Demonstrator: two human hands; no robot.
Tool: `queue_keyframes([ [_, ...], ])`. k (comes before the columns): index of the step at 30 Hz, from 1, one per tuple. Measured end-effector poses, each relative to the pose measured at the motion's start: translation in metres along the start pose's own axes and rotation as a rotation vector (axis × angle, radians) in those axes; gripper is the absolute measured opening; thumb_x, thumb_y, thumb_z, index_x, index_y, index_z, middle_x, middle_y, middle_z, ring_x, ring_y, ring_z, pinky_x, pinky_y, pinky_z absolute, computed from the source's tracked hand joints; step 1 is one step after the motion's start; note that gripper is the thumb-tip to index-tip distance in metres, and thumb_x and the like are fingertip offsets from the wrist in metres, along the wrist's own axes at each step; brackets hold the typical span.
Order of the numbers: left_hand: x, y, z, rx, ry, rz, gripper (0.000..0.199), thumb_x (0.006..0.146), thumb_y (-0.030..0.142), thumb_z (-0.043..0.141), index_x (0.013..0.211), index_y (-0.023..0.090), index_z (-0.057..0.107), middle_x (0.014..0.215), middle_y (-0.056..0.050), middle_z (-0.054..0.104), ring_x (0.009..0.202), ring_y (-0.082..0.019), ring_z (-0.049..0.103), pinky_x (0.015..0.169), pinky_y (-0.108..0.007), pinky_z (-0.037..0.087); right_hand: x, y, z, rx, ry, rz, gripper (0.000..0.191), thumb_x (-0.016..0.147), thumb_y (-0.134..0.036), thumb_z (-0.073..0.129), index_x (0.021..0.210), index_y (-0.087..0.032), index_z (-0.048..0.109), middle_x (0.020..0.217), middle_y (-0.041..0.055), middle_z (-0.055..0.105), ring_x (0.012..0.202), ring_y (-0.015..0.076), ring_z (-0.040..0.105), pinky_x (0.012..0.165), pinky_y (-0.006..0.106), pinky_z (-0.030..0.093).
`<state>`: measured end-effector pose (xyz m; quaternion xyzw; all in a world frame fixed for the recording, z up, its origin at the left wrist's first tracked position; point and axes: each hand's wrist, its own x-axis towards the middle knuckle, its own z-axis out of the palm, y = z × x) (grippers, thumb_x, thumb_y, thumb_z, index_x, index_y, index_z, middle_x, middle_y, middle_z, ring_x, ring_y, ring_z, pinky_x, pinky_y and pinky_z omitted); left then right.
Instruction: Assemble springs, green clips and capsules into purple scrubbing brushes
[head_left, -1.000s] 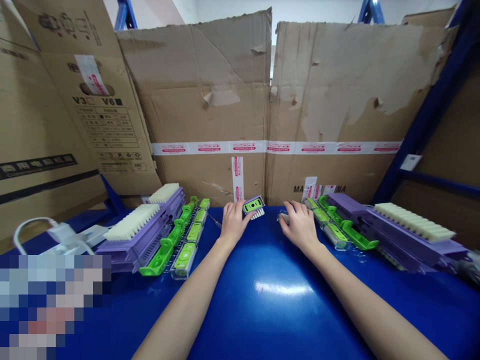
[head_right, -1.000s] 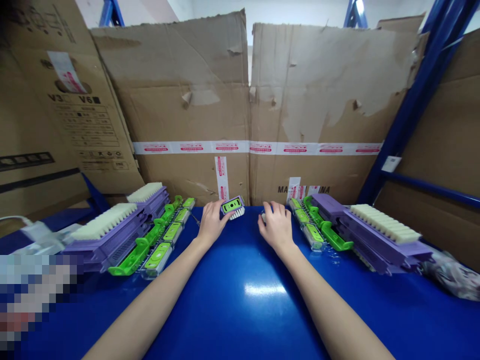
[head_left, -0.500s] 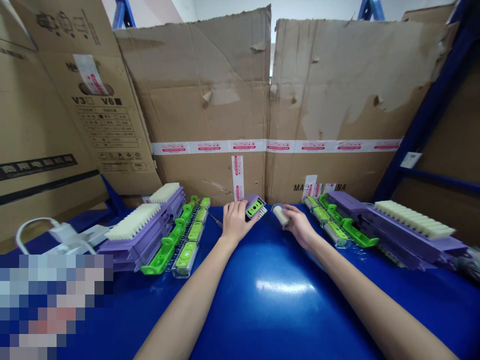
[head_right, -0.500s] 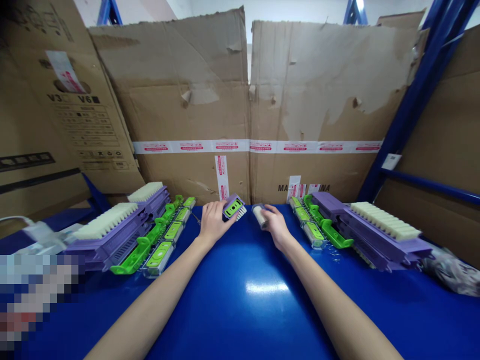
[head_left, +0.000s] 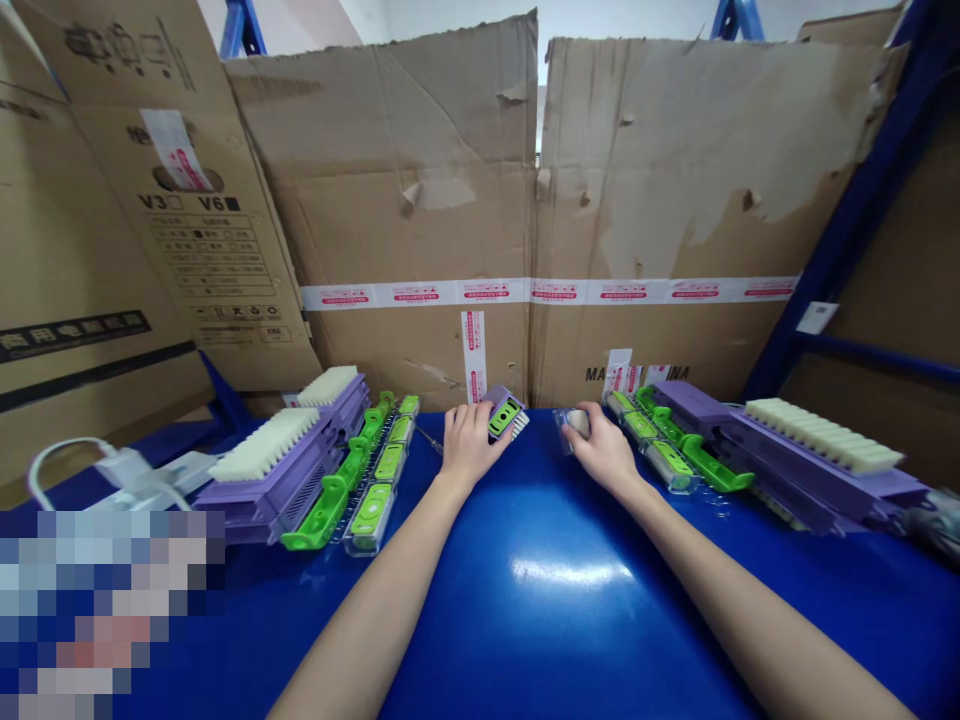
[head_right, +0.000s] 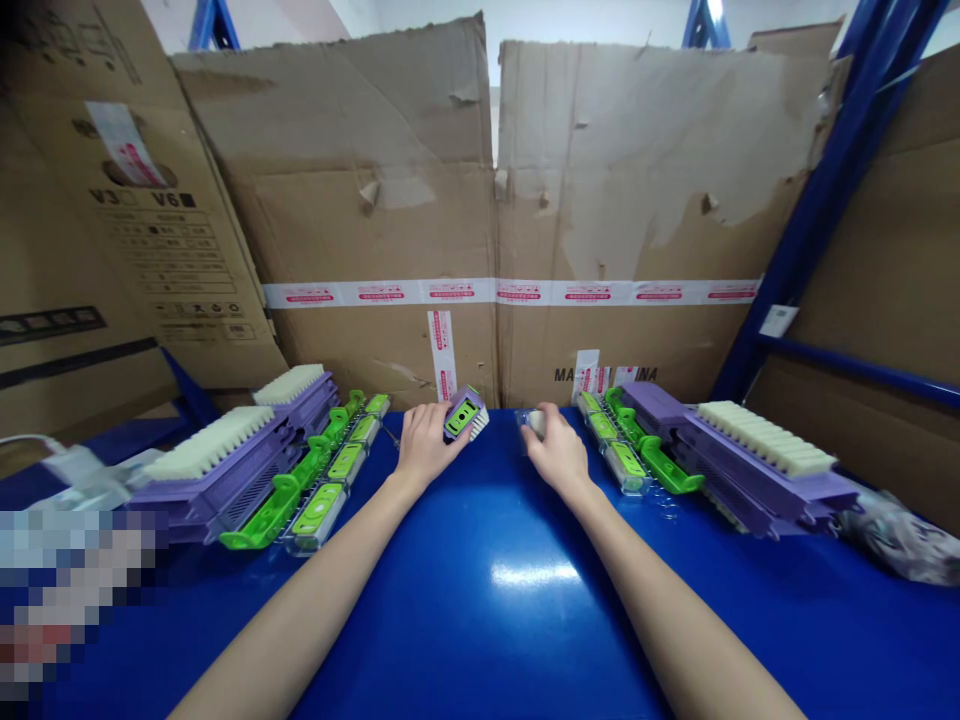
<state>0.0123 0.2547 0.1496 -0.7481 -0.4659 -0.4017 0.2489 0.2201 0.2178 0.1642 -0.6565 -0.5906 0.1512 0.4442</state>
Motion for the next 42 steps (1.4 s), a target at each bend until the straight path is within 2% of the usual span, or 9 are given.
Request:
queue_keyframes([
  [2, 0.000, 0.000, 0.000, -0.001, -0.014, 0.017, 0.038, 0.081, 0.045, 0.054, 0.103, 0.014, 0.057, 0.092, -0.011, 0.064, 0.087, -0.026, 0.056, 0.077, -0.037, 0.036, -0.002, 0.002, 0.000, -0.364, 0.054, -0.188, 0.039, 0.083, -0.039, 0.051, 0.118, -0.023, 0.049, 0.107, 0.0091, 0.061, 0.082, 0.0212, 0.062, 0.066, 0.028, 0.044],
  [5, -0.001, 0.000, 0.001, -0.011, -0.015, 0.041, 0.040, 0.082, 0.047, 0.053, 0.104, 0.014, 0.057, 0.092, -0.011, 0.064, 0.087, -0.026, 0.056, 0.077, -0.037, 0.036, -0.003, 0.001, -0.002, -0.584, 0.076, -0.256, 0.037, 0.089, -0.043, 0.042, 0.118, -0.023, 0.050, 0.100, 0.0088, 0.065, 0.077, 0.0214, 0.063, 0.060, 0.026, 0.040],
  [12, -0.001, 0.000, 0.002, -0.018, -0.003, 0.065, 0.039, 0.083, 0.046, 0.052, 0.104, 0.014, 0.057, 0.092, -0.012, 0.064, 0.086, -0.026, 0.057, 0.076, -0.038, 0.037, 0.000, 0.002, -0.003, -0.659, 0.090, -0.233, 0.035, 0.091, -0.043, 0.038, 0.113, -0.022, 0.053, 0.082, 0.0079, 0.066, 0.069, 0.0198, 0.061, 0.056, 0.025, 0.033],
  [18, -0.001, 0.001, 0.001, -0.014, -0.017, 0.085, 0.040, 0.083, 0.046, 0.052, 0.104, 0.013, 0.056, 0.093, -0.011, 0.064, 0.088, -0.026, 0.057, 0.077, -0.037, 0.037, -0.006, -0.004, 0.000, -0.663, 0.065, -0.435, 0.038, 0.084, -0.035, 0.051, 0.117, -0.017, 0.054, 0.099, 0.0122, 0.062, 0.095, 0.0249, 0.055, 0.076, 0.031, 0.039],
  [21, -0.001, 0.001, 0.002, -0.011, -0.018, 0.088, 0.040, 0.083, 0.046, 0.051, 0.105, 0.013, 0.056, 0.093, -0.011, 0.064, 0.088, -0.025, 0.057, 0.076, -0.037, 0.037, -0.005, -0.006, 0.004, -0.393, 0.068, -0.359, 0.041, 0.082, -0.035, 0.049, 0.120, -0.018, 0.054, 0.098, 0.0111, 0.061, 0.091, 0.0237, 0.056, 0.078, 0.033, 0.041],
  [27, -0.001, 0.001, 0.002, -0.019, -0.008, 0.091, 0.039, 0.083, 0.046, 0.052, 0.104, 0.013, 0.056, 0.093, -0.012, 0.064, 0.088, -0.025, 0.057, 0.077, -0.037, 0.036, 0.004, -0.007, 0.001, 0.892, -0.031, 0.352, 0.025, 0.077, -0.031, 0.051, 0.098, -0.018, 0.054, 0.067, 0.0009, 0.060, 0.061, 0.0150, 0.059, 0.062, 0.030, 0.050],
  [31, -0.001, 0.001, 0.001, -0.024, -0.021, 0.088, 0.038, 0.083, 0.046, 0.052, 0.104, 0.014, 0.056, 0.093, -0.011, 0.064, 0.088, -0.025, 0.057, 0.076, -0.037, 0.037, 0.007, -0.009, -0.005, 1.201, -0.056, 0.545, 0.011, 0.075, -0.023, 0.054, 0.084, -0.018, 0.051, 0.063, -0.0001, 0.058, 0.058, 0.0126, 0.059, 0.059, 0.027, 0.052],
  [37, 0.000, 0.002, 0.000, -0.028, -0.038, 0.088, 0.038, 0.083, 0.046, 0.052, 0.105, 0.015, 0.056, 0.094, -0.011, 0.064, 0.089, -0.026, 0.057, 0.077, -0.037, 0.037, 0.001, -0.007, 0.000, 0.722, -0.028, 0.372, 0.029, 0.070, -0.043, 0.063, 0.084, -0.018, 0.057, 0.057, -0.0037, 0.051, 0.038, 0.0096, 0.045, 0.035, 0.024, 0.040],
  [42, 0.000, 0.002, 0.000, -0.035, -0.029, 0.105, 0.039, 0.083, 0.046, 0.052, 0.105, 0.015, 0.056, 0.094, -0.012, 0.064, 0.089, -0.025, 0.057, 0.077, -0.037, 0.037, 0.000, -0.001, 0.005, 0.097, 0.051, -0.048, 0.039, 0.075, -0.052, 0.056, 0.092, -0.017, 0.063, 0.071, 0.0018, 0.059, 0.057, 0.0148, 0.056, 0.053, 0.027, 0.045],
])
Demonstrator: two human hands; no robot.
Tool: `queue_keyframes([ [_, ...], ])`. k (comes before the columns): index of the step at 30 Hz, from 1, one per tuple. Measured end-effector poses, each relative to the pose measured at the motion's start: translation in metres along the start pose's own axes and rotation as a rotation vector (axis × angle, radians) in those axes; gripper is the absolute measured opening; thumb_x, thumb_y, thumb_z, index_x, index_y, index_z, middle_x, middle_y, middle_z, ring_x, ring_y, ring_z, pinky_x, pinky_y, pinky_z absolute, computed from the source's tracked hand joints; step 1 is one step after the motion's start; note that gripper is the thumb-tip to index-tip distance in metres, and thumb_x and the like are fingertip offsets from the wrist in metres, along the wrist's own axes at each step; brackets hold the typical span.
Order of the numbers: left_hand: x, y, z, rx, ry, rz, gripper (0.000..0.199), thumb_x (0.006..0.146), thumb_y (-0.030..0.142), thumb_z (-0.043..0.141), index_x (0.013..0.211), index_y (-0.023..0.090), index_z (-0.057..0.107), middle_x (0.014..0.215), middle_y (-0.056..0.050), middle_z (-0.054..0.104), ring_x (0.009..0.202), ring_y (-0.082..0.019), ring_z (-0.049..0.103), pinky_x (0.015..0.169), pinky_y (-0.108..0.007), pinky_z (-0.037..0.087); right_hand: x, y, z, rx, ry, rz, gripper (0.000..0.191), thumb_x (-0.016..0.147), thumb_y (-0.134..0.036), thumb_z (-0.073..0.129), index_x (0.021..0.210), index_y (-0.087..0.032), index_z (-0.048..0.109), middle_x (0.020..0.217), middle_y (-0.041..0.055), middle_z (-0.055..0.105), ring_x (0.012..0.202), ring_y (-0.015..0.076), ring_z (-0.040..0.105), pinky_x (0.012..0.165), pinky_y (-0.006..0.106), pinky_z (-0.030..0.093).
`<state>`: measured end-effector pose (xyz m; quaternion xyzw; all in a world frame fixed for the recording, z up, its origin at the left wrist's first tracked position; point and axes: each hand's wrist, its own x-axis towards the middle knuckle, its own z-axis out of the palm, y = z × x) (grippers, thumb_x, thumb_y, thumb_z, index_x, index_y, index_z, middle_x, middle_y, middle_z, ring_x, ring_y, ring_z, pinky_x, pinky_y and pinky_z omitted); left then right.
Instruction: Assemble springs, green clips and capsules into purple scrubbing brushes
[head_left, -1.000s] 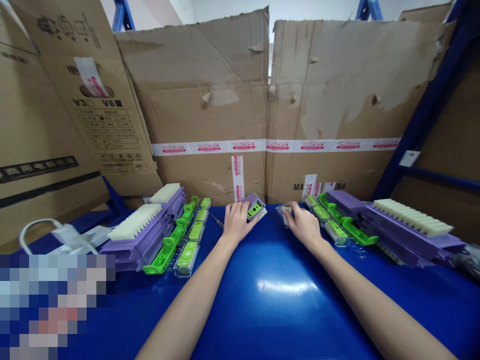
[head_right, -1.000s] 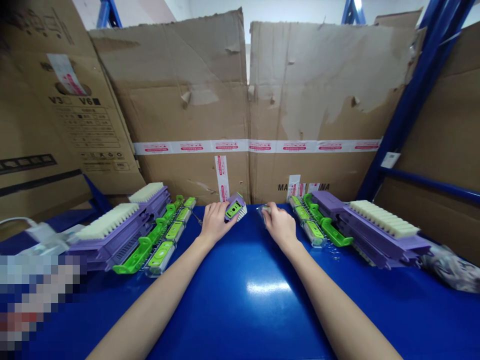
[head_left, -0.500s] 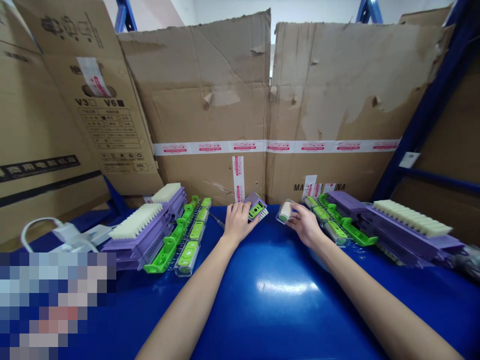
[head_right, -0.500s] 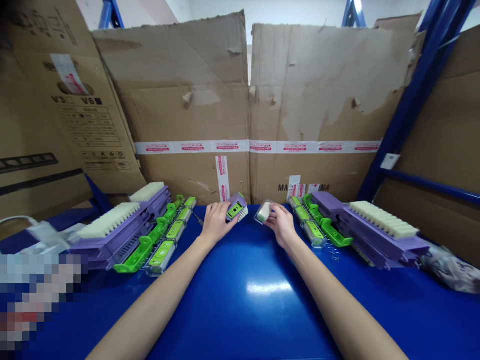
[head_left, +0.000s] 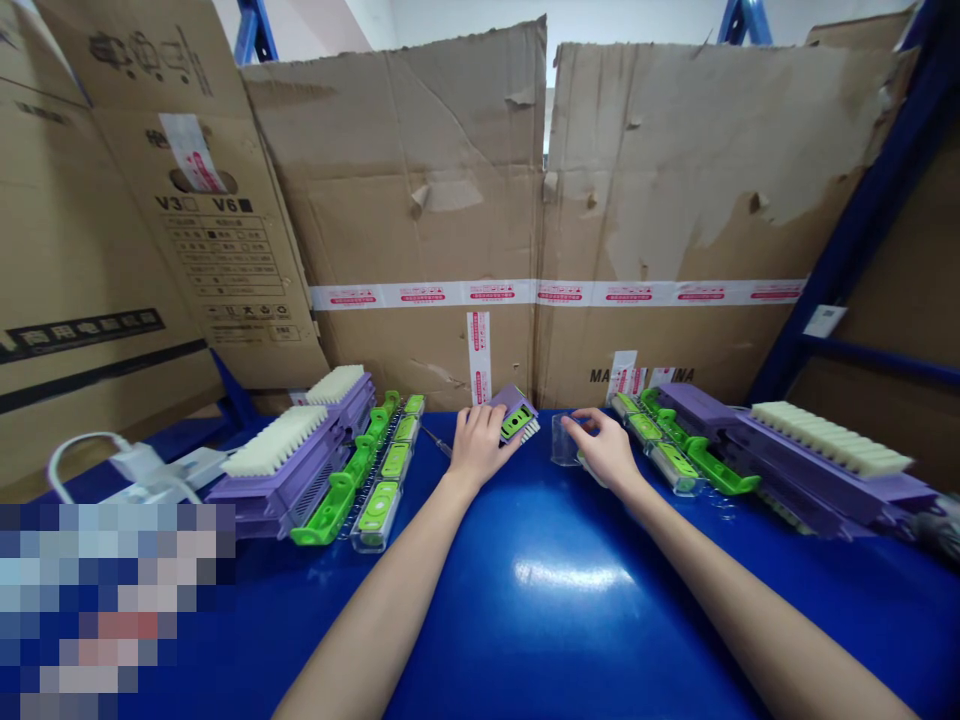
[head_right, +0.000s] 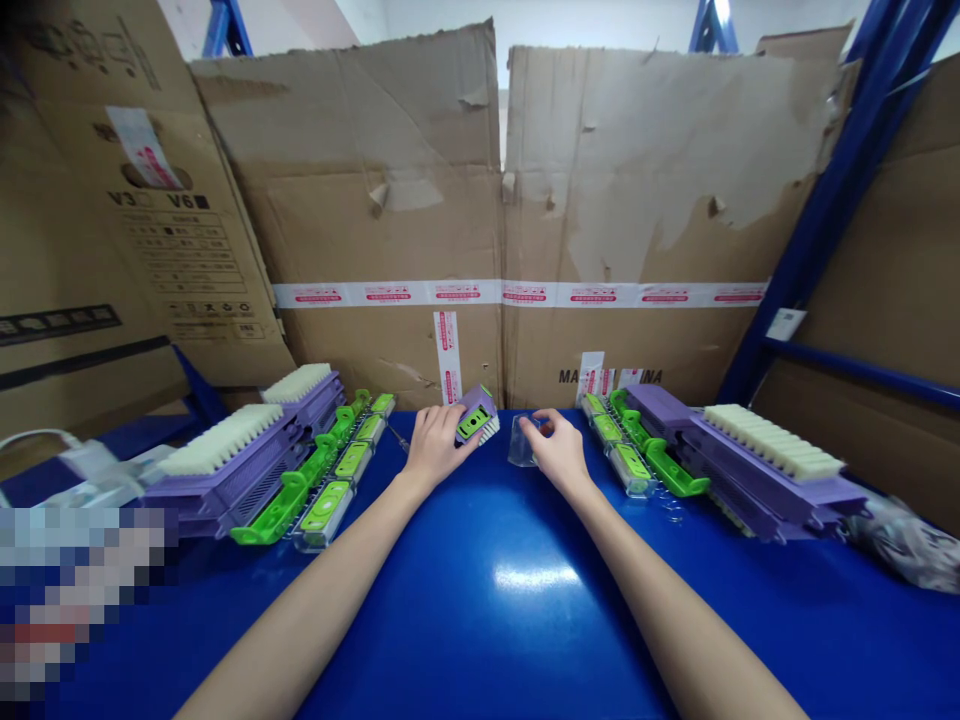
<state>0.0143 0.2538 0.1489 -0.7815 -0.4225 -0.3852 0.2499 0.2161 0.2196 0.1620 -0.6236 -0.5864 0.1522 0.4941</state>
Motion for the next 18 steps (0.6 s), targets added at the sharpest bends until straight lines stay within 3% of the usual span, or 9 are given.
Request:
queue_keyframes([
  [4, 0.000, 0.001, 0.000, 0.007, -0.004, 0.025, 0.038, 0.083, 0.045, 0.053, 0.104, 0.014, 0.057, 0.092, -0.011, 0.063, 0.089, -0.025, 0.056, 0.077, -0.037, 0.037, -0.003, -0.002, -0.001, -0.415, 0.023, -0.296, 0.036, 0.083, -0.046, 0.049, 0.101, -0.019, 0.063, 0.087, 0.0059, 0.064, 0.078, 0.0185, 0.060, 0.068, 0.027, 0.043],
  [10, 0.000, 0.002, -0.001, 0.027, -0.047, 0.064, 0.038, 0.084, 0.045, 0.050, 0.107, 0.015, 0.057, 0.090, -0.011, 0.062, 0.088, -0.026, 0.055, 0.081, -0.039, 0.037, -0.008, -0.011, -0.006, -0.823, -0.034, -0.425, 0.033, 0.088, -0.045, 0.043, 0.104, -0.024, 0.062, 0.095, 0.0063, 0.063, 0.080, 0.0179, 0.060, 0.058, 0.025, 0.035],
  [18, 0.000, 0.002, -0.001, 0.041, -0.076, 0.092, 0.040, 0.084, 0.045, 0.051, 0.110, 0.015, 0.055, 0.092, -0.011, 0.062, 0.090, -0.026, 0.054, 0.084, -0.040, 0.036, -0.001, -0.004, -0.008, -0.950, 0.002, -0.451, 0.032, 0.090, -0.040, 0.042, 0.098, -0.019, 0.063, 0.095, 0.0111, 0.061, 0.081, 0.0205, 0.058, 0.057, 0.026, 0.031],
])
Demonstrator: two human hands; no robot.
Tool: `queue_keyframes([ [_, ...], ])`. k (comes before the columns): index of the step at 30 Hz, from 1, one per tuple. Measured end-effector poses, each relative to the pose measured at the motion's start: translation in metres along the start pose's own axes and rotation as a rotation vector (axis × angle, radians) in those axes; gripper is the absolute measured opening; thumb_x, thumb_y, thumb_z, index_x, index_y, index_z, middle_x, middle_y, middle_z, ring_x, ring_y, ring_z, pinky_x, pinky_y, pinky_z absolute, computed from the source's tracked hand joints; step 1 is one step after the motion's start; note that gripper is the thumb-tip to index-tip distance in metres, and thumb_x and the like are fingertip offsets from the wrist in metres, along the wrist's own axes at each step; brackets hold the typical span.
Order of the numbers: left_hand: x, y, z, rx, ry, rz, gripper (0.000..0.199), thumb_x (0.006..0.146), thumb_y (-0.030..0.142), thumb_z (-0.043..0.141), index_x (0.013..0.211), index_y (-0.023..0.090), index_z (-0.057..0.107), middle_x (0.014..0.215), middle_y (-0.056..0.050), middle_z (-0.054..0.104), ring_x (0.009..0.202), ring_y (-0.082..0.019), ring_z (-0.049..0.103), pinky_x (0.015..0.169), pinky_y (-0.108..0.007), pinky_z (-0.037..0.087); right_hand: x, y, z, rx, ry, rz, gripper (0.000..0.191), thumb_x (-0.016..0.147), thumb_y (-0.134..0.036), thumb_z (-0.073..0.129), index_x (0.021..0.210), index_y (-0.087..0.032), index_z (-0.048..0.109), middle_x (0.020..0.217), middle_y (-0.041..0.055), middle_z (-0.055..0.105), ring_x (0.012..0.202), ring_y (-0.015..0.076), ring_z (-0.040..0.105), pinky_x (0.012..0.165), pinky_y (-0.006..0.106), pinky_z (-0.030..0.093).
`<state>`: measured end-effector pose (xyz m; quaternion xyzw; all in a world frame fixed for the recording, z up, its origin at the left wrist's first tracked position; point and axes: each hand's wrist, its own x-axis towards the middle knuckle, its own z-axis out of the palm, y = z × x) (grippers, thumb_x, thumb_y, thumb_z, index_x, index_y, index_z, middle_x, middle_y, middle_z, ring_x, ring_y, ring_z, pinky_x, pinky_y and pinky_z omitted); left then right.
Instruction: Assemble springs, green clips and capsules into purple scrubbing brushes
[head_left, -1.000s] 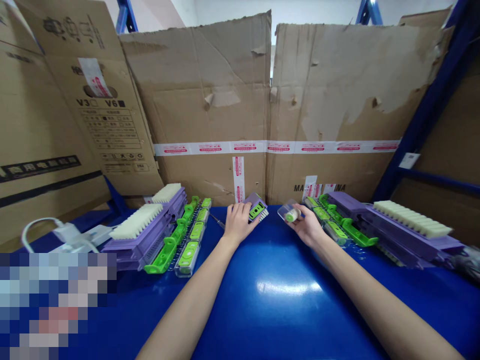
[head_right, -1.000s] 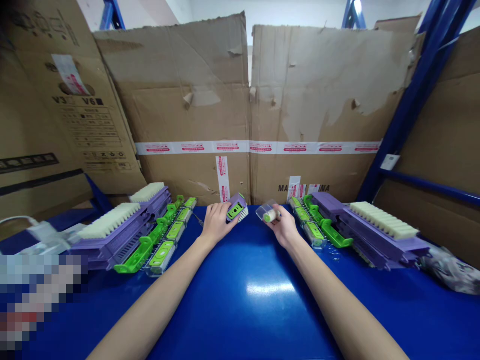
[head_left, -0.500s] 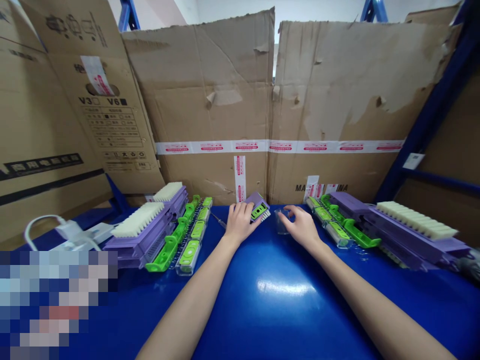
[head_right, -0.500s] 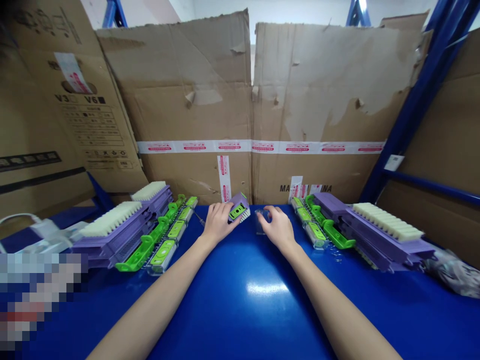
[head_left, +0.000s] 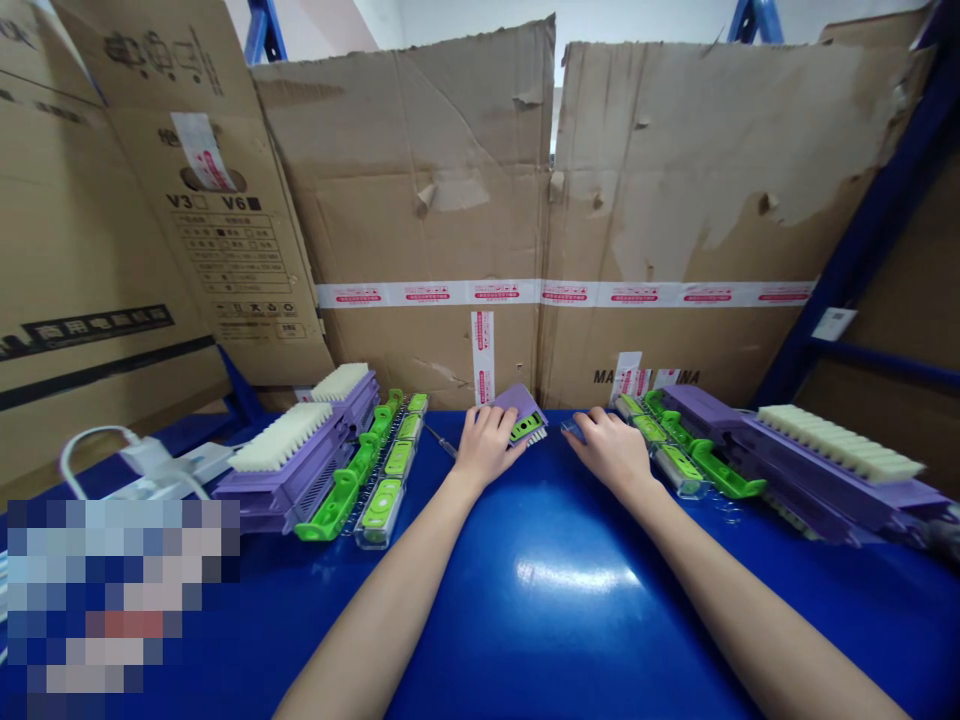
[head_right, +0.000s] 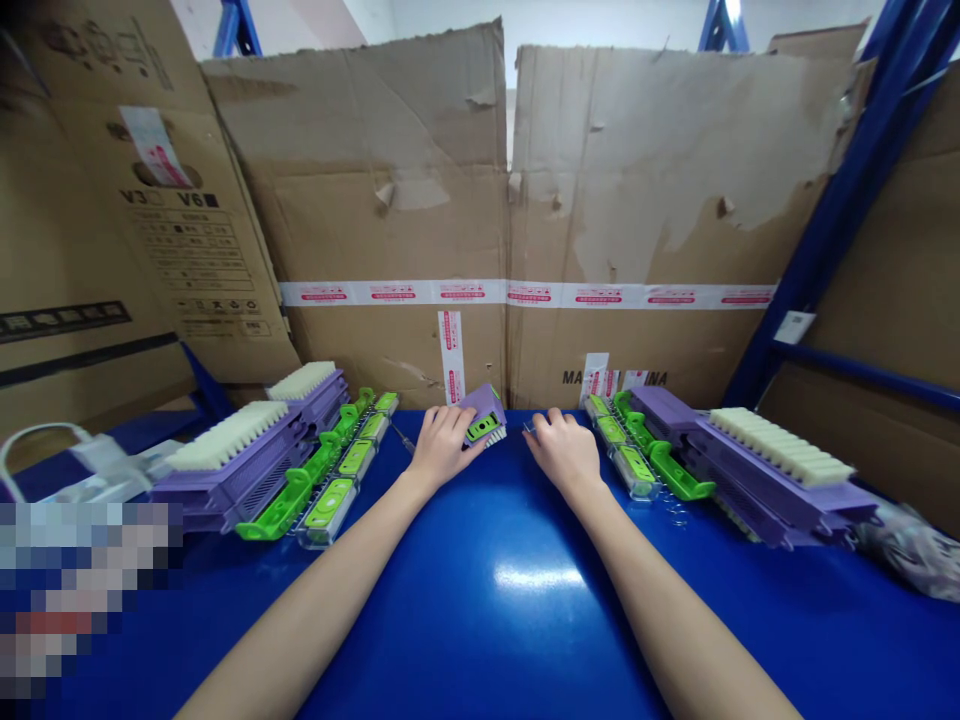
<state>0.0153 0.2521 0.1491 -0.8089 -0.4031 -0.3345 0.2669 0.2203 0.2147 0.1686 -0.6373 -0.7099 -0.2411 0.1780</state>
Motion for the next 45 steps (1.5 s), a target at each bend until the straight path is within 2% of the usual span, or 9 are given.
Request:
queue_keyframes([
  [4, 0.000, 0.000, 0.000, -0.004, -0.004, 0.006, 0.039, 0.083, 0.043, 0.052, 0.112, 0.016, 0.055, 0.094, -0.011, 0.061, 0.091, -0.026, 0.054, 0.084, -0.040, 0.036, -0.001, -0.002, -0.006, 0.146, 0.138, 0.070, 0.039, 0.090, -0.044, 0.039, 0.091, -0.017, 0.066, 0.088, 0.0108, 0.062, 0.077, 0.0191, 0.057, 0.058, 0.026, 0.032],
  [7, 0.000, 0.001, -0.001, -0.014, -0.013, 0.011, 0.037, 0.084, 0.041, 0.052, 0.112, 0.017, 0.055, 0.096, -0.011, 0.061, 0.092, -0.026, 0.053, 0.085, -0.041, 0.036, -0.003, -0.015, -0.011, 0.546, 0.251, 0.149, 0.041, 0.088, -0.048, 0.041, 0.082, -0.016, 0.066, 0.077, 0.0066, 0.062, 0.069, 0.0152, 0.056, 0.061, 0.024, 0.036],
  [10, 0.000, 0.001, -0.002, -0.012, -0.024, 0.017, 0.037, 0.085, 0.040, 0.050, 0.114, 0.018, 0.054, 0.098, -0.011, 0.060, 0.093, -0.027, 0.053, 0.084, -0.041, 0.037, -0.006, -0.034, -0.010, 0.999, 0.209, 0.288, 0.045, 0.086, -0.052, 0.042, 0.070, -0.016, 0.063, 0.060, 0.0018, 0.056, 0.056, 0.0127, 0.050, 0.056, 0.024, 0.037],
  [13, 0.000, 0.001, -0.002, -0.013, -0.029, 0.020, 0.037, 0.086, 0.039, 0.049, 0.115, 0.017, 0.054, 0.100, -0.012, 0.060, 0.094, -0.027, 0.053, 0.083, -0.040, 0.037, -0.008, -0.047, -0.004, 1.181, 0.125, 0.399, 0.047, 0.084, -0.055, 0.043, 0.065, -0.016, 0.060, 0.053, -0.0004, 0.051, 0.051, 0.0124, 0.047, 0.052, 0.024, 0.036],
  [18, 0.000, 0.000, -0.001, -0.028, -0.024, 0.022, 0.038, 0.085, 0.038, 0.050, 0.115, 0.015, 0.052, 0.101, -0.012, 0.059, 0.095, -0.026, 0.054, 0.083, -0.039, 0.039, -0.012, -0.042, -0.001, 0.823, 0.179, 0.098, 0.037, 0.086, -0.047, 0.046, 0.078, -0.017, 0.065, 0.074, 0.0044, 0.062, 0.069, 0.0148, 0.056, 0.064, 0.024, 0.040],
  [23, -0.001, -0.001, 0.003, -0.063, 0.001, 0.005, 0.038, 0.084, 0.038, 0.052, 0.113, 0.013, 0.051, 0.102, -0.011, 0.060, 0.095, -0.025, 0.055, 0.084, -0.038, 0.041, -0.014, -0.035, -0.002, 0.334, 0.006, -0.031, 0.029, 0.087, -0.037, 0.043, 0.077, -0.020, 0.065, 0.077, 0.0053, 0.063, 0.065, 0.0144, 0.057, 0.055, 0.023, 0.035],
  [27, -0.001, -0.002, 0.005, -0.105, 0.027, 0.006, 0.037, 0.082, 0.035, 0.056, 0.111, 0.013, 0.051, 0.101, -0.011, 0.060, 0.095, -0.025, 0.056, 0.083, -0.038, 0.044, -0.013, -0.035, 0.001, 0.488, 0.025, -0.042, 0.022, 0.084, -0.025, 0.045, 0.081, -0.019, 0.066, 0.076, 0.0049, 0.063, 0.067, 0.0153, 0.058, 0.061, 0.025, 0.040],
  [34, -0.002, -0.004, 0.012, -0.161, 0.088, 0.002, 0.039, 0.079, 0.024, 0.060, 0.114, 0.012, 0.046, 0.107, -0.014, 0.059, 0.099, -0.026, 0.057, 0.085, -0.039, 0.047, -0.011, -0.036, -0.001, 0.929, 0.276, 0.030, 0.021, 0.084, -0.035, 0.053, 0.087, -0.018, 0.065, 0.085, 0.0069, 0.060, 0.076, 0.0173, 0.058, 0.067, 0.030, 0.049],
  [45, 0.001, -0.004, 0.004, -0.208, 0.218, 0.149, 0.034, 0.081, 0.013, 0.050, 0.114, 0.012, 0.043, 0.097, -0.012, 0.062, 0.088, -0.023, 0.058, 0.078, -0.036, 0.048, -0.012, -0.043, 0.001, 0.549, 0.409, -0.561, 0.030, 0.092, -0.015, 0.037, 0.118, -0.016, 0.050, 0.108, 0.0131, 0.052, 0.101, 0.0184, 0.052, 0.081, 0.031, 0.047],
])
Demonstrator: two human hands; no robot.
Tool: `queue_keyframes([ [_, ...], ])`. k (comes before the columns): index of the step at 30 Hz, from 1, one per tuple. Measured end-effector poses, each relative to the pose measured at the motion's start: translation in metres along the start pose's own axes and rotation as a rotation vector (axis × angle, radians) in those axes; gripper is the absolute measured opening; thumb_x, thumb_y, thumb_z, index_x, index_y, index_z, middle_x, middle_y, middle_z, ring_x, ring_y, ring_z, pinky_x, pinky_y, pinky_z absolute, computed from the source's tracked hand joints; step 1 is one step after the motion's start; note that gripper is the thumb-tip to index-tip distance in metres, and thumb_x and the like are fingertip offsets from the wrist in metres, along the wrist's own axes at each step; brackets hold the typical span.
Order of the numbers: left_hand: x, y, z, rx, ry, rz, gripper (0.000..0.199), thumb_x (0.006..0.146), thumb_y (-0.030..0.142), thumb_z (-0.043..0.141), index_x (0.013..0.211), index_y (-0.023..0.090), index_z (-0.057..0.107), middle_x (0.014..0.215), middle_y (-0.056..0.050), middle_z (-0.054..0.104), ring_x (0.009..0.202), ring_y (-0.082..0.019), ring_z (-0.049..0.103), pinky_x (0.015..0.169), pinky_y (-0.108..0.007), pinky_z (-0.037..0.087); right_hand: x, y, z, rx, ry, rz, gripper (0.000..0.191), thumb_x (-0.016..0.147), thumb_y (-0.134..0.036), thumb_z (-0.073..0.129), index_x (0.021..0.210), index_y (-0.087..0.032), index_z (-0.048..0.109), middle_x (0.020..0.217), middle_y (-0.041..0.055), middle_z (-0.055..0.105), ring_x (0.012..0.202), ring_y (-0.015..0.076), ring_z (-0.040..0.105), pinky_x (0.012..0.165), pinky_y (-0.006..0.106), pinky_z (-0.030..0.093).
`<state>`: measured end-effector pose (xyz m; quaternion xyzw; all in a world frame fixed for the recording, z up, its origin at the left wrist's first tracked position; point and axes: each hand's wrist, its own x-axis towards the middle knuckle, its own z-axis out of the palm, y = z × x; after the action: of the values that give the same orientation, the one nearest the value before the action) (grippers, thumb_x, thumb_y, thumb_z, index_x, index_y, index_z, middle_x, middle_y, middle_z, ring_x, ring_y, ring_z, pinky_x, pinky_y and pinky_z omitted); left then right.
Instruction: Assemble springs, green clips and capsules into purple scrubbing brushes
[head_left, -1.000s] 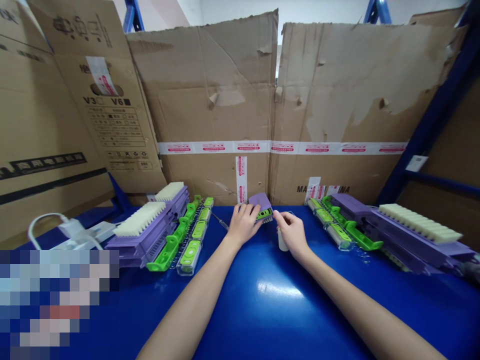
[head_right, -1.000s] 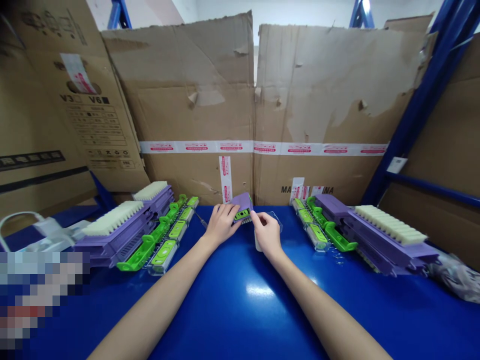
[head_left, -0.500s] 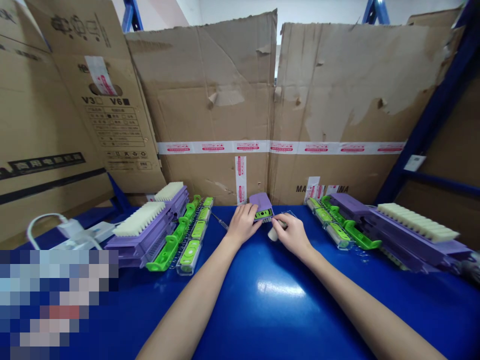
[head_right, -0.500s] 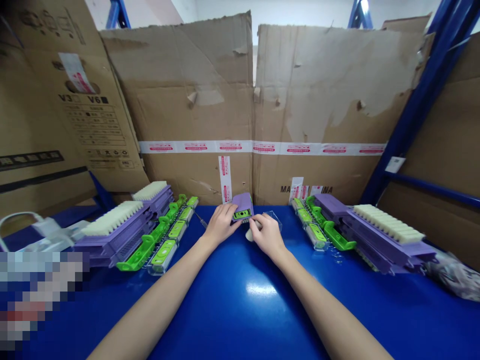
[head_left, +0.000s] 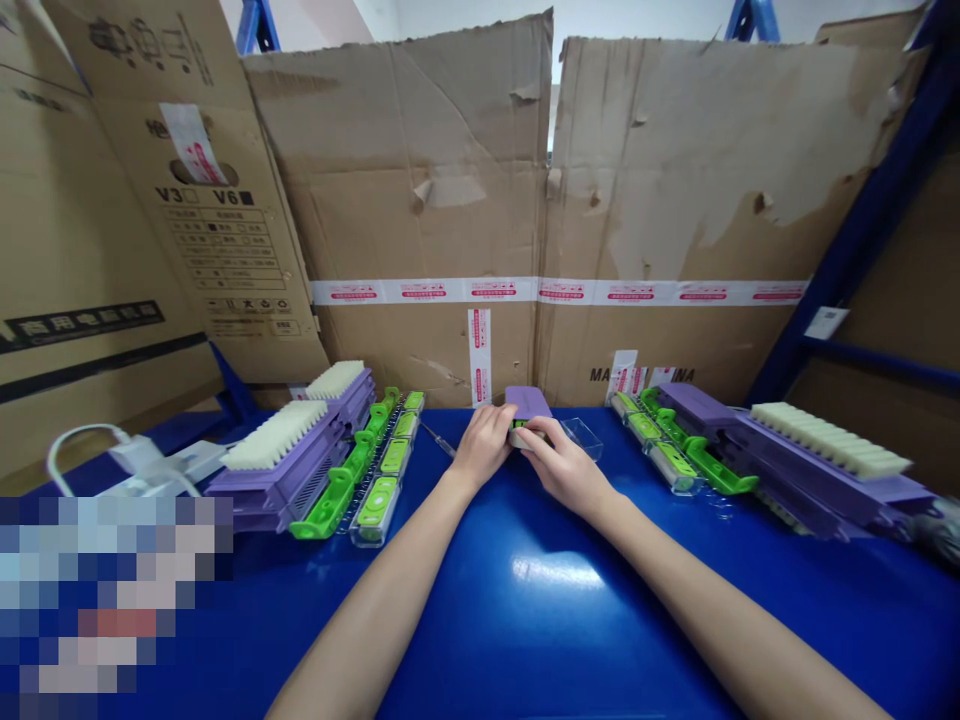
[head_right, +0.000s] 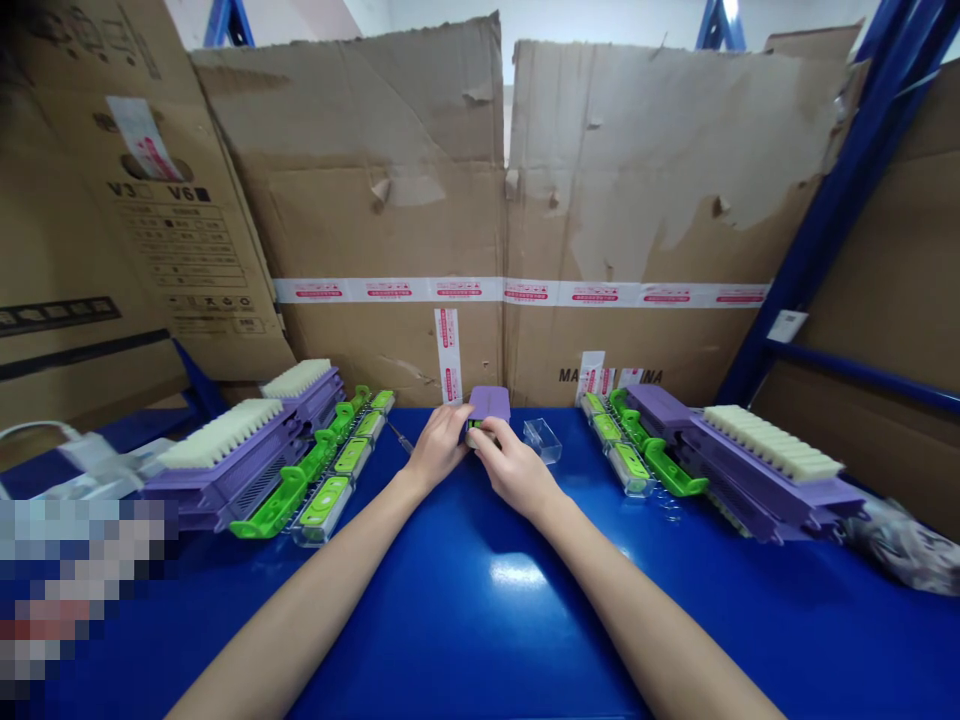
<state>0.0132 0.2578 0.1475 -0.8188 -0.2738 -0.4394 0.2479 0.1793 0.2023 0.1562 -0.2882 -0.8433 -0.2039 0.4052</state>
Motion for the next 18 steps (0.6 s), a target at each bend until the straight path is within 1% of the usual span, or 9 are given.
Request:
queue_keyframes([
  [3, 0.001, 0.002, -0.002, 0.003, 0.013, 0.007, 0.032, 0.082, 0.016, 0.051, 0.113, 0.013, 0.044, 0.096, -0.012, 0.062, 0.085, -0.022, 0.058, 0.077, -0.036, 0.047, 0.001, 0.003, -0.003, -0.204, -0.035, -0.066, 0.027, 0.092, -0.016, 0.038, 0.113, -0.014, 0.055, 0.102, 0.0121, 0.058, 0.096, 0.0200, 0.051, 0.078, 0.033, 0.042],
  [5, 0.002, 0.003, -0.002, 0.002, 0.011, 0.006, 0.030, 0.082, 0.017, 0.052, 0.111, 0.012, 0.046, 0.097, -0.012, 0.062, 0.087, -0.022, 0.058, 0.077, -0.036, 0.047, 0.001, 0.004, -0.004, -0.338, -0.057, -0.060, 0.025, 0.091, -0.018, 0.041, 0.111, -0.014, 0.057, 0.098, 0.0114, 0.061, 0.091, 0.0207, 0.050, 0.075, 0.034, 0.038],
  [7, 0.002, 0.004, -0.003, -0.006, -0.004, 0.014, 0.027, 0.082, 0.019, 0.054, 0.108, 0.013, 0.048, 0.098, -0.012, 0.062, 0.090, -0.023, 0.058, 0.078, -0.036, 0.047, 0.001, 0.006, -0.005, -0.419, -0.057, -0.036, 0.025, 0.091, -0.019, 0.043, 0.110, -0.014, 0.058, 0.097, 0.0113, 0.063, 0.089, 0.0209, 0.049, 0.072, 0.034, 0.035],
  [10, 0.003, 0.007, -0.004, -0.016, -0.024, 0.010, 0.025, 0.082, 0.022, 0.056, 0.104, 0.014, 0.051, 0.099, -0.011, 0.062, 0.092, -0.023, 0.058, 0.079, -0.037, 0.046, -0.001, 0.009, -0.005, -0.409, -0.023, -0.028, 0.026, 0.090, -0.019, 0.044, 0.111, -0.014, 0.059, 0.099, 0.0107, 0.063, 0.090, 0.0213, 0.048, 0.075, 0.034, 0.035],
  [12, 0.003, 0.009, -0.005, -0.013, -0.029, -0.008, 0.024, 0.081, 0.025, 0.057, 0.102, 0.014, 0.052, 0.098, -0.011, 0.062, 0.091, -0.023, 0.058, 0.078, -0.037, 0.046, -0.002, 0.011, -0.005, -0.364, -0.001, -0.040, 0.029, 0.091, -0.017, 0.042, 0.115, -0.013, 0.057, 0.102, 0.0107, 0.063, 0.094, 0.0212, 0.048, 0.079, 0.035, 0.035],
  [14, 0.003, 0.010, -0.004, -0.003, -0.033, -0.007, 0.022, 0.082, 0.026, 0.058, 0.099, 0.014, 0.053, 0.097, -0.011, 0.062, 0.089, -0.023, 0.059, 0.077, -0.036, 0.047, -0.002, 0.011, -0.005, -0.341, -0.008, -0.061, 0.033, 0.092, -0.016, 0.039, 0.121, -0.013, 0.054, 0.104, 0.0113, 0.062, 0.096, 0.0212, 0.047, 0.082, 0.035, 0.036],
  [16, 0.002, 0.010, -0.002, 0.010, -0.034, 0.012, 0.021, 0.082, 0.027, 0.057, 0.097, 0.013, 0.054, 0.096, -0.011, 0.063, 0.088, -0.023, 0.060, 0.076, -0.035, 0.047, -0.001, 0.010, -0.005, -0.368, -0.031, -0.069, 0.035, 0.092, -0.016, 0.038, 0.124, -0.012, 0.051, 0.104, 0.0114, 0.062, 0.096, 0.0217, 0.048, 0.080, 0.035, 0.035],
  [18, 0.001, 0.009, 0.000, 0.019, -0.045, 0.023, 0.021, 0.084, 0.027, 0.055, 0.097, 0.011, 0.054, 0.096, -0.013, 0.063, 0.089, -0.023, 0.060, 0.075, -0.035, 0.047, 0.000, 0.007, -0.006, -0.415, -0.049, -0.049, 0.036, 0.092, -0.016, 0.038, 0.126, -0.013, 0.050, 0.102, 0.0110, 0.063, 0.092, 0.0216, 0.048, 0.075, 0.034, 0.034],
])
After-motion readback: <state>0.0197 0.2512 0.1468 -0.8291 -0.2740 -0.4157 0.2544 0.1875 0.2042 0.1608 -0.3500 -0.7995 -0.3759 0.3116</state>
